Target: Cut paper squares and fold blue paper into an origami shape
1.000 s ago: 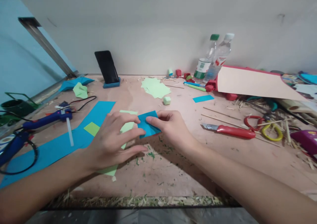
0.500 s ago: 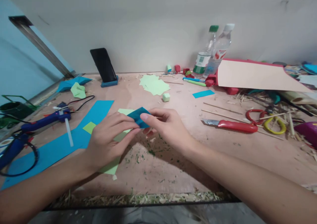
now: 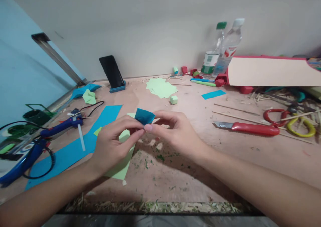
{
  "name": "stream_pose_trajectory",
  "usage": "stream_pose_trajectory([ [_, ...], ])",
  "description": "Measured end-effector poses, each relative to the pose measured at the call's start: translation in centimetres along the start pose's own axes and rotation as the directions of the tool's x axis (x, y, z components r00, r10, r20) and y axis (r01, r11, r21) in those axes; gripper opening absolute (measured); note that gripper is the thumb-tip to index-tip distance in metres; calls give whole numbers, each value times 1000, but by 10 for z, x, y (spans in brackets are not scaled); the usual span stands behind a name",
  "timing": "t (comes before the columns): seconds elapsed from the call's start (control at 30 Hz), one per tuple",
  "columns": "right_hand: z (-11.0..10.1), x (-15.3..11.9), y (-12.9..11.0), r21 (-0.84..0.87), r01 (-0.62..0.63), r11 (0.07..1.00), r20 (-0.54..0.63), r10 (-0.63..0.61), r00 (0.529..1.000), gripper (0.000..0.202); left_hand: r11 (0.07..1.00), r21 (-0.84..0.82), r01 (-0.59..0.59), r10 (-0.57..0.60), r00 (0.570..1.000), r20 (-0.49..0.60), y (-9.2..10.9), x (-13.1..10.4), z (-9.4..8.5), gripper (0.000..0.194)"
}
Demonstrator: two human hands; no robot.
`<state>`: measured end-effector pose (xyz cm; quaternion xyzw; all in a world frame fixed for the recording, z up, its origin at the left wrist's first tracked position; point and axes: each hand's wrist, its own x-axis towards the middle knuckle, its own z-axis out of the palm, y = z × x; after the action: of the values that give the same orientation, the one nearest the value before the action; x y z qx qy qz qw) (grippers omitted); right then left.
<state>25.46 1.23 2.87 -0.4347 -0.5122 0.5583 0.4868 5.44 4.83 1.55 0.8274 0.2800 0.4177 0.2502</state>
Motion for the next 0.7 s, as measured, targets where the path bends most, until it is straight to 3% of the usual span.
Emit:
stream_pose_trajectory([
  [0.13,0,-2,-2,-85,8,996,-24,-10,1000,23,998,44,-47,51,995,-80,-2,-3,-4,12],
  [0.27,0,-3,-2,-142,17,990,-8,-18,1000,24,999,-50,15,-22,989,-146,-3,-2,-9,19],
  [0.37,1,-3,-1,-166,42,985,25,-38,999,20,986,-139,93,-103,993,-65,-2,1,-12,21],
  [0.47,2,-3,-1,-186,80,979,53,-71,996,16,972,-182,149,-149,989,12,1,4,-11,8],
  [0.7,2,-3,-3,-165,76,983,38,-70,997,11,932,-284,225,-227,974,25,5,4,-8,6],
])
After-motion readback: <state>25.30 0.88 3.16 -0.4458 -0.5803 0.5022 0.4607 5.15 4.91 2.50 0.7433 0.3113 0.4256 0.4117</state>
